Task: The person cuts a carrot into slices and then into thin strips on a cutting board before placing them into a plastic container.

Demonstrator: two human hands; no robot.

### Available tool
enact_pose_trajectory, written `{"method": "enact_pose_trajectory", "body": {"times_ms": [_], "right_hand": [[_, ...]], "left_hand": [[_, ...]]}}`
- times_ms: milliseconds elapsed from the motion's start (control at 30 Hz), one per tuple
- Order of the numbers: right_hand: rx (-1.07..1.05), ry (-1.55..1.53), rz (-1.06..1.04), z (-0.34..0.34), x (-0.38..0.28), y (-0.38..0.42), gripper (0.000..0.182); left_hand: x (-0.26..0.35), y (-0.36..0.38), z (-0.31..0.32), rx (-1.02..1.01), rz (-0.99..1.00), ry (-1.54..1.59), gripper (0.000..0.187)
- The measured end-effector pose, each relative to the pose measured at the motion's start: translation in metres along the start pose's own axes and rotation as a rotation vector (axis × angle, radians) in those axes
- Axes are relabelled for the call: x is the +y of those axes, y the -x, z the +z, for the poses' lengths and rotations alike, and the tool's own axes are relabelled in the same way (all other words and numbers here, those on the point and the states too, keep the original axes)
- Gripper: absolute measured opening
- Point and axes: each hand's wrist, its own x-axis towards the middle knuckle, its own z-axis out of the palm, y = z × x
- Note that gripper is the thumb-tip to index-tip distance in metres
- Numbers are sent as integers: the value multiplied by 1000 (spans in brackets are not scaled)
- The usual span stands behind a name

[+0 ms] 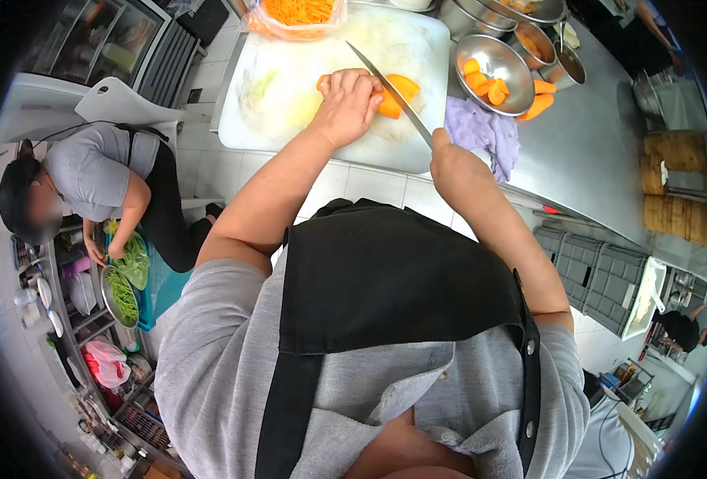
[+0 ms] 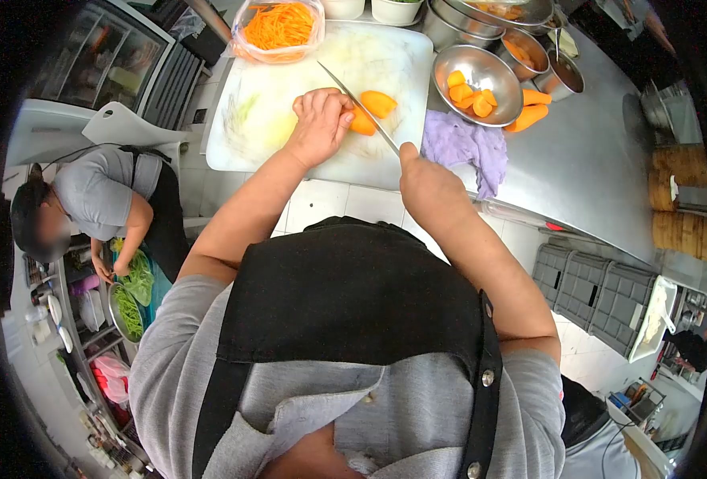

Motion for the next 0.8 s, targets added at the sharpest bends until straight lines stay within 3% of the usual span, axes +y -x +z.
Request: {"method": "enact_pose_trajectory", "body": {"times_ms": [267,800], "right_hand": [[-86,-60,-3,-1,-9,-30,14],[46,-128,1,35,2,-52,19]], "left_hand": [[1,-1,-2,-2,-6,14,21],[-3,-2,-4,62,-17,84,20]]}}
